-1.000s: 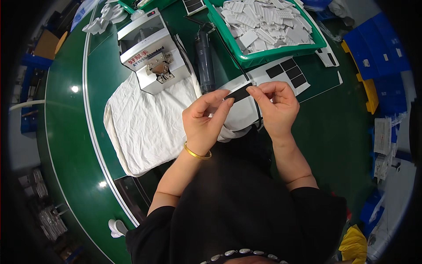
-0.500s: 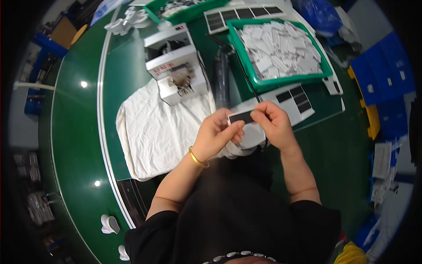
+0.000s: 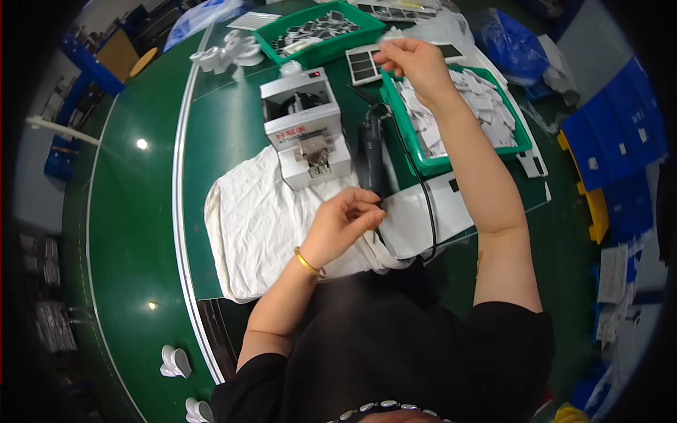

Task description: Assembling miniature toy toilets by driving screws and applying adhesive pads.

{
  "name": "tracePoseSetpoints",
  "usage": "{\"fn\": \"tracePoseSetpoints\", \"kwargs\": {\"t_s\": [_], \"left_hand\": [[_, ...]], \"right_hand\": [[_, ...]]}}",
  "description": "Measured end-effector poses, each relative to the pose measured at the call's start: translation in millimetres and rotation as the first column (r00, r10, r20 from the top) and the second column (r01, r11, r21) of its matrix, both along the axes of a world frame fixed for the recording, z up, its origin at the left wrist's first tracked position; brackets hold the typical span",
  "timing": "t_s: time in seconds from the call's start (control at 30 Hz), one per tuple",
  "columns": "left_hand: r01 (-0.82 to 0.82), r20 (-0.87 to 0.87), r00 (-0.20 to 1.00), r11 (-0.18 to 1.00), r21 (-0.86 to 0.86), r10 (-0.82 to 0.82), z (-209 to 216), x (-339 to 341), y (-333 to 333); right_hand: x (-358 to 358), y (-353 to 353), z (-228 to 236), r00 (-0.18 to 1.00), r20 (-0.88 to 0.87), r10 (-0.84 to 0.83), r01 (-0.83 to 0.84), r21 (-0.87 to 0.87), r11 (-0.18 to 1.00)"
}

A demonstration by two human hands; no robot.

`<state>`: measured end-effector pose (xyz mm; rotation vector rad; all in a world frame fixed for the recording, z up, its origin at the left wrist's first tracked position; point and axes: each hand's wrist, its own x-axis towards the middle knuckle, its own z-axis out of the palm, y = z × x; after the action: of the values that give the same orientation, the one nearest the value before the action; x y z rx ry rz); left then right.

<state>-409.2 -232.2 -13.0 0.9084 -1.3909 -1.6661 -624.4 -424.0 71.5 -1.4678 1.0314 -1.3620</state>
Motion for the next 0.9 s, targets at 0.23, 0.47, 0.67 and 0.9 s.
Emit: {"fn": "tracePoseSetpoints", "kwargs": {"t_s": [0.23, 0.47, 0.67, 0.9], "left_hand": [[0.071, 0.395, 0.914, 0.923, -0.377, 0.091, 6, -30, -29], [0.389, 0.519, 0.855, 0.658, -0.645, 0.004, -12, -122, -37], [0.523, 0.714, 0.694, 0.617, -0.588, 0.092, -63, -167, -53], [0.563, 0.76, 0.646, 0.627, -0.538, 0.071, -62, -165, -54]], "right_hand": [[-87, 107, -46, 0.876, -0.407, -0.261, 0.287, 0.005, 0.958], [-144, 181, -140, 0.509, -0.799, -0.32, 0.509, -0.02, 0.861], [-133, 186, -155, 0.376, -0.869, -0.323, 0.481, -0.116, 0.869], [-152, 192, -153, 0.702, -0.64, -0.312, 0.461, 0.074, 0.884]]}}
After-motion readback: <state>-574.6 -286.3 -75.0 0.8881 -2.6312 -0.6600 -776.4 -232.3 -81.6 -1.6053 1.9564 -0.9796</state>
